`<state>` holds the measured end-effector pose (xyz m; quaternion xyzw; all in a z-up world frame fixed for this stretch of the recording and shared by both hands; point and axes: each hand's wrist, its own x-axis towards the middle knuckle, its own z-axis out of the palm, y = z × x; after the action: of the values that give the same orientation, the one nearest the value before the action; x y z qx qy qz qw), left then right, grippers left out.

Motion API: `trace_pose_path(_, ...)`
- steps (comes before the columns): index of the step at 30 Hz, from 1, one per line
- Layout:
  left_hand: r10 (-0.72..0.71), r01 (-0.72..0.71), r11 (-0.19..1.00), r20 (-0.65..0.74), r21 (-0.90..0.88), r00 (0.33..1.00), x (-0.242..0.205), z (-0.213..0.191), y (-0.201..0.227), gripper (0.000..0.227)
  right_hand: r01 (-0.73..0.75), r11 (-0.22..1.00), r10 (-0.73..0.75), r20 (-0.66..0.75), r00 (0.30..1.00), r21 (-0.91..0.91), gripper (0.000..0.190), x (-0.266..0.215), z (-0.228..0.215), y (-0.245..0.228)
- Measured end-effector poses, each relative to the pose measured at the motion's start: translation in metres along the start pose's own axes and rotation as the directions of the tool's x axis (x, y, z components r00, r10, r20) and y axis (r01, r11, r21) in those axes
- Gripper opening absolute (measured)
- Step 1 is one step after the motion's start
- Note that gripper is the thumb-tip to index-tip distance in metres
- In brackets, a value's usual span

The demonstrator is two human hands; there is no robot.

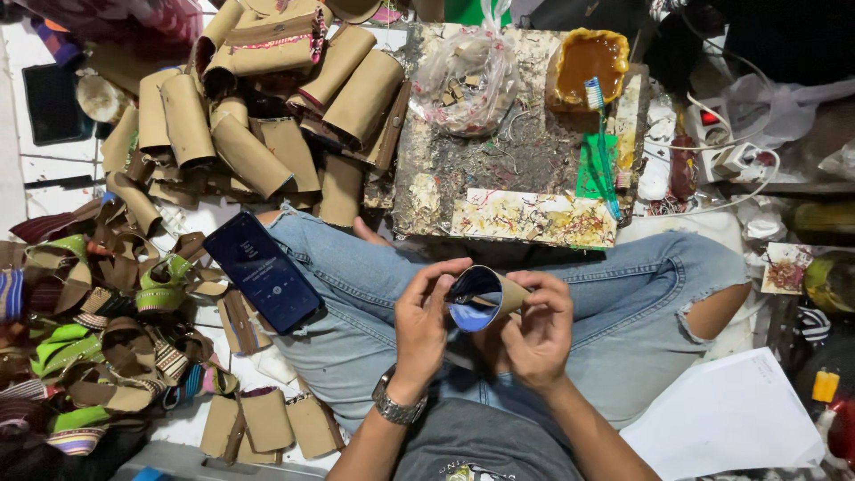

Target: The person applies a substance from a container to the edges of cylindrical leather parts using a brush, then presses the edges together by hand while sitting on the floor among scattered sandal components.

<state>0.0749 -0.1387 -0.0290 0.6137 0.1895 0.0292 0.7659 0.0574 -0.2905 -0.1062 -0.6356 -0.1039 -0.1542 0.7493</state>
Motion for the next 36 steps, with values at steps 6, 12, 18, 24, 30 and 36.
trace_pose_path(6, -0.033, 0.028, 0.964, -0.015, -0.265, 0.999, 0.0, 0.002, -0.014, 0.033, 0.063, 0.994, -0.054, 0.104, 0.993, -0.085, 0.032, 0.007, 0.008, -0.025)
trace_pose_path(12, -0.097, 0.097, 0.995, 0.02, -0.014, 0.995, 0.001, 0.0, -0.01, 0.044, -0.034, 0.951, 0.092, 0.176, 0.98, -0.308, 0.019, 0.007, 0.019, -0.042)
trace_pose_path(18, -0.059, 0.085, 0.92, 0.078, -0.383, 0.995, -0.003, 0.005, -0.022, 0.05, -0.126, 0.914, 0.146, 0.024, 0.989, -0.385, 0.014, 0.0, 0.023, -0.038)
trace_pose_path(24, -0.071, 0.062, 0.994, 0.1, 0.086, 0.992, 0.0, -0.002, -0.025, 0.065, -0.107, 0.884, 0.045, -0.146, 0.988, -0.455, 0.012, 0.002, 0.031, -0.034)
trace_pose_path(30, 0.068, -0.11, 0.954, 0.157, 0.279, 0.985, 0.013, -0.003, -0.011, 0.051, 0.055, 0.872, -0.142, -0.144, 0.979, -0.487, 0.015, 0.026, 0.036, -0.011)
trace_pose_path(36, 0.389, -0.395, 0.765, 0.124, 0.508, 0.913, 0.042, -0.012, 0.002, 0.044, 0.187, 0.757, -0.199, 0.052, 0.979, -0.627, 0.016, 0.067, 0.058, -0.006)
